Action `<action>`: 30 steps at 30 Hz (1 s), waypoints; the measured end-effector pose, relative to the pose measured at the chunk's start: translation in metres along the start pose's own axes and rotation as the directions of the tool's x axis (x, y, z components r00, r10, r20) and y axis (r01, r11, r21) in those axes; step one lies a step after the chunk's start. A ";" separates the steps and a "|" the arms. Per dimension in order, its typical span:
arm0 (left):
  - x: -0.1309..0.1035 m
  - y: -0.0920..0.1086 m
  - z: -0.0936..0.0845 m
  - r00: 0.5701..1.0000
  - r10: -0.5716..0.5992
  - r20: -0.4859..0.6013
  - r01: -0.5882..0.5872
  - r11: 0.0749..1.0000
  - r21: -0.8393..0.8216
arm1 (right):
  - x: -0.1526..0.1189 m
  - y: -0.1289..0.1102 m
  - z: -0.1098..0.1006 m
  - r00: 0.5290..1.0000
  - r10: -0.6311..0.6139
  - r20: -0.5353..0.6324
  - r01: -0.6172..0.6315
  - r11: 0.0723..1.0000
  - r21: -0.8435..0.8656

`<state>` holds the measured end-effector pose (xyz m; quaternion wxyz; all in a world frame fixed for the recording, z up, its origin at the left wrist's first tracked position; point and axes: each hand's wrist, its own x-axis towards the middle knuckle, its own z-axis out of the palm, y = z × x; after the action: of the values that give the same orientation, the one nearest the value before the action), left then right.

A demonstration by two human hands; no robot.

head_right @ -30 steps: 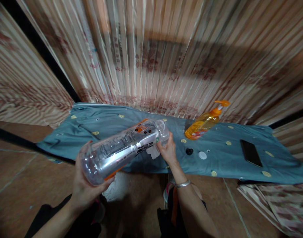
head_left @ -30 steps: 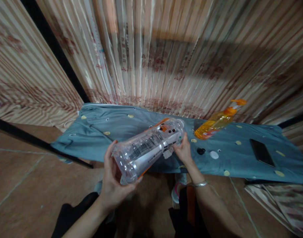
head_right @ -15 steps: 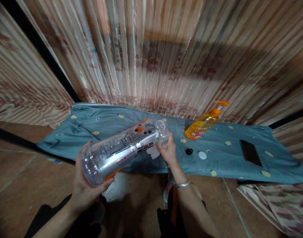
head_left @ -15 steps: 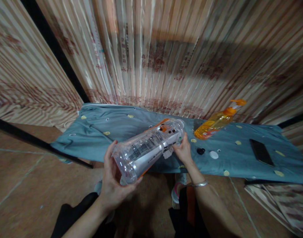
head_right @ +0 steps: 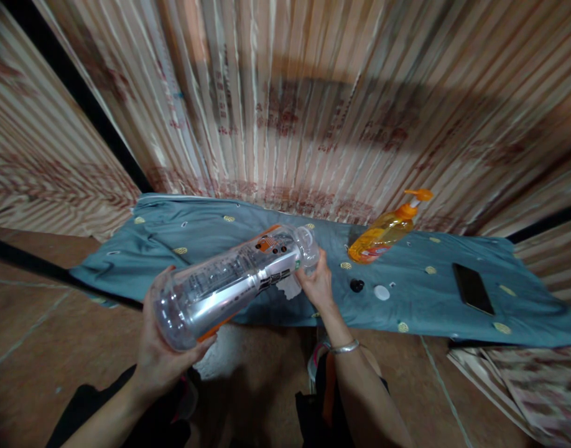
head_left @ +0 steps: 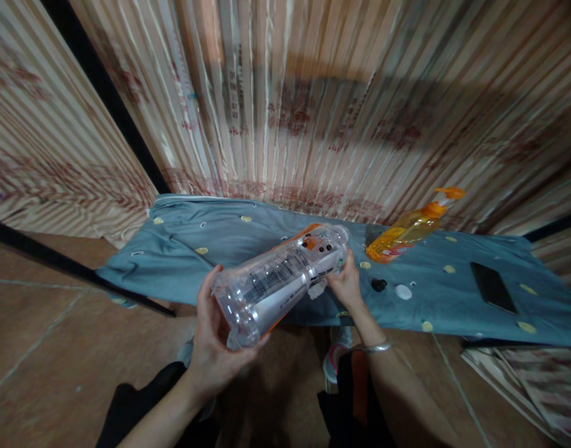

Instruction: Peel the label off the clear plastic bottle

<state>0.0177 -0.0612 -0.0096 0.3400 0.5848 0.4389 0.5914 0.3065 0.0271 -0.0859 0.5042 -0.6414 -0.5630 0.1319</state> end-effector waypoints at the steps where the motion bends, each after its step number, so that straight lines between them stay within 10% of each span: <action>1: 0.000 0.000 0.000 1.000 0.009 0.002 -0.009 1.000 -0.001 | 0.000 0.000 0.000 1.000 -0.001 0.002 0.001 1.000 0.003; 30: 0.003 0.007 -0.001 1.000 -0.007 0.010 0.007 1.000 0.016 | -0.002 -0.002 -0.001 1.000 -0.008 0.017 0.007 0.999 0.038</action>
<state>0.0168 -0.0611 -0.0019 0.3399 0.5889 0.4438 0.5837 0.3058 0.0249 -0.0846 0.5121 -0.6284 -0.5670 0.1461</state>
